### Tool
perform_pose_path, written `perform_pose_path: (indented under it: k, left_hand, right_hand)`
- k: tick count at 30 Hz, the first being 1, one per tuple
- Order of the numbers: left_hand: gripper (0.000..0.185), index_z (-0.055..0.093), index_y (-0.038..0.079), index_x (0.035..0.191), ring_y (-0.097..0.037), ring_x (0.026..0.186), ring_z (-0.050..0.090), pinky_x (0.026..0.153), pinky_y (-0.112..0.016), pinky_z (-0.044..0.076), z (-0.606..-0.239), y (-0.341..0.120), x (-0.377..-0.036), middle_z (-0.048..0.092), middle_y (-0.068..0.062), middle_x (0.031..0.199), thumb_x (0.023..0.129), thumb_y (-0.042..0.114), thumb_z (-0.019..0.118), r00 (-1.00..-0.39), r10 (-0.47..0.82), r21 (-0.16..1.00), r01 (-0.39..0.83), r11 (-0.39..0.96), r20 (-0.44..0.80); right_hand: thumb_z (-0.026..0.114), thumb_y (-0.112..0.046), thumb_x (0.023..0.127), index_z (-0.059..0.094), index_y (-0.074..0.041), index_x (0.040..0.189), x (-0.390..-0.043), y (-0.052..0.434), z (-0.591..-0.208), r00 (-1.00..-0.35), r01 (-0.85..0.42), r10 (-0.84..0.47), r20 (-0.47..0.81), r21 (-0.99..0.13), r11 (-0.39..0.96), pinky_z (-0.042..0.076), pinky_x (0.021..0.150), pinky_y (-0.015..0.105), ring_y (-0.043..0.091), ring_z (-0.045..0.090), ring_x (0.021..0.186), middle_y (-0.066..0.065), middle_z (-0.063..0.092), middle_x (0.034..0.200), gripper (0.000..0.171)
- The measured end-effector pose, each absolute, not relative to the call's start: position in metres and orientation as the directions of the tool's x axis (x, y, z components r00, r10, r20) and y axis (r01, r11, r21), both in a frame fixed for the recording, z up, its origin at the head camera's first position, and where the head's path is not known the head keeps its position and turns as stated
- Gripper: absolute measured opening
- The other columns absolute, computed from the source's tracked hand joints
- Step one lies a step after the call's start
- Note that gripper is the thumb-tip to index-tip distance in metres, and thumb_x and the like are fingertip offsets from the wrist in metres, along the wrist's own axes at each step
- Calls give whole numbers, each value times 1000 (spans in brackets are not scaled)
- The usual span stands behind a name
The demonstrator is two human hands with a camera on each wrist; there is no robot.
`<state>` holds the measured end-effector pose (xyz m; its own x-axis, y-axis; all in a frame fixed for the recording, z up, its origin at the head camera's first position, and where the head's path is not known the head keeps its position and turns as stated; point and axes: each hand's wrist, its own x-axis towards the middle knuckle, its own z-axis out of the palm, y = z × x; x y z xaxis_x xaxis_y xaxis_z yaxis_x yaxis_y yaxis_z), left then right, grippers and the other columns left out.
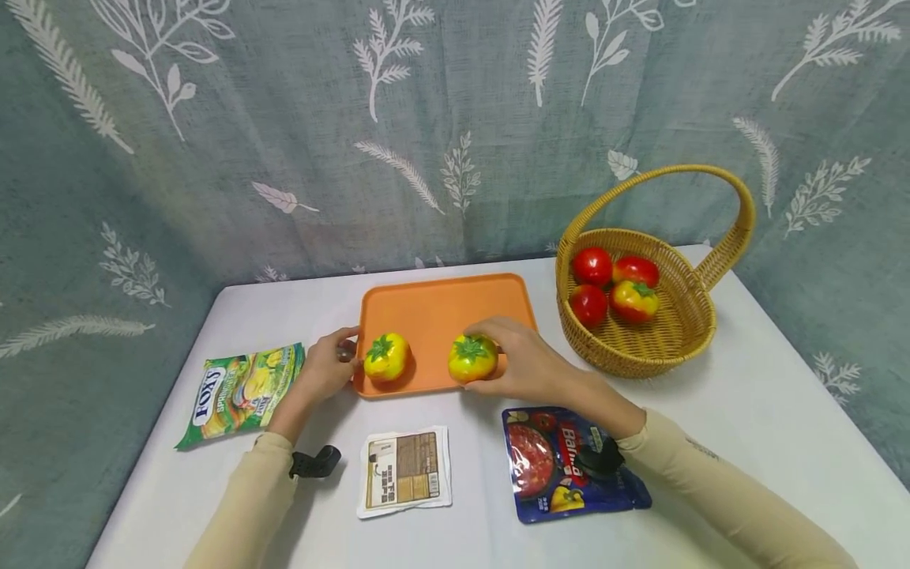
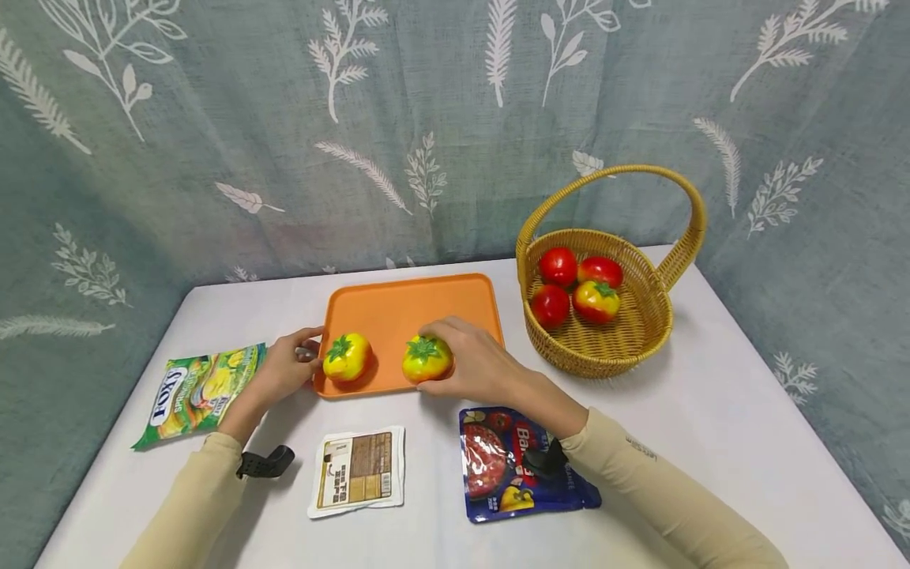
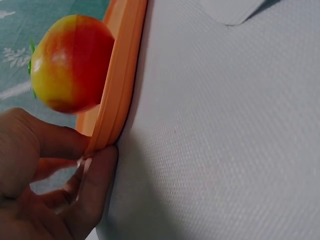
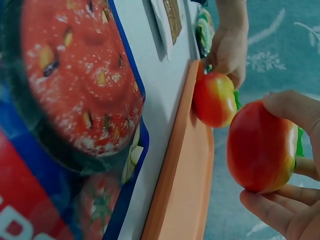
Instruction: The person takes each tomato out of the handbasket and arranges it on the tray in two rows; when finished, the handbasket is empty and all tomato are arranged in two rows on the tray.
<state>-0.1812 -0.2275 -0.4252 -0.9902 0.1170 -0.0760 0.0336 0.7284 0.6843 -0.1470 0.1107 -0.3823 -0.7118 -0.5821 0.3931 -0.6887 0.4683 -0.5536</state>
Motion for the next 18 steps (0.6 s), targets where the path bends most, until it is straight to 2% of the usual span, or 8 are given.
perform_pose_path:
  k: [10,18]
  left_hand:
    - [59,44,-4,146,-38,101,62,69,-33,58,-425,-233,-179,58,-28,120,89,-4,60,-990,105,684,11,729,-96]
    - [60,46,-6,144,-38,102,64,70,-34,57,-430,-233,-181,61,-28,116,86,-7,61,-991,123,700,56,712,-46]
  right_hand:
    - [91,-32,70,64,-7,122,-155,92,-383,-716,-689,-579,390,-528,497,51,92,35,15,61,103,3,64,117,63]
    - [91,-33,69,65,-10,122,-162,84,-388,-734,-674,-566,375,-508,537,52,84,35,15,62,99,0,65,116,63]
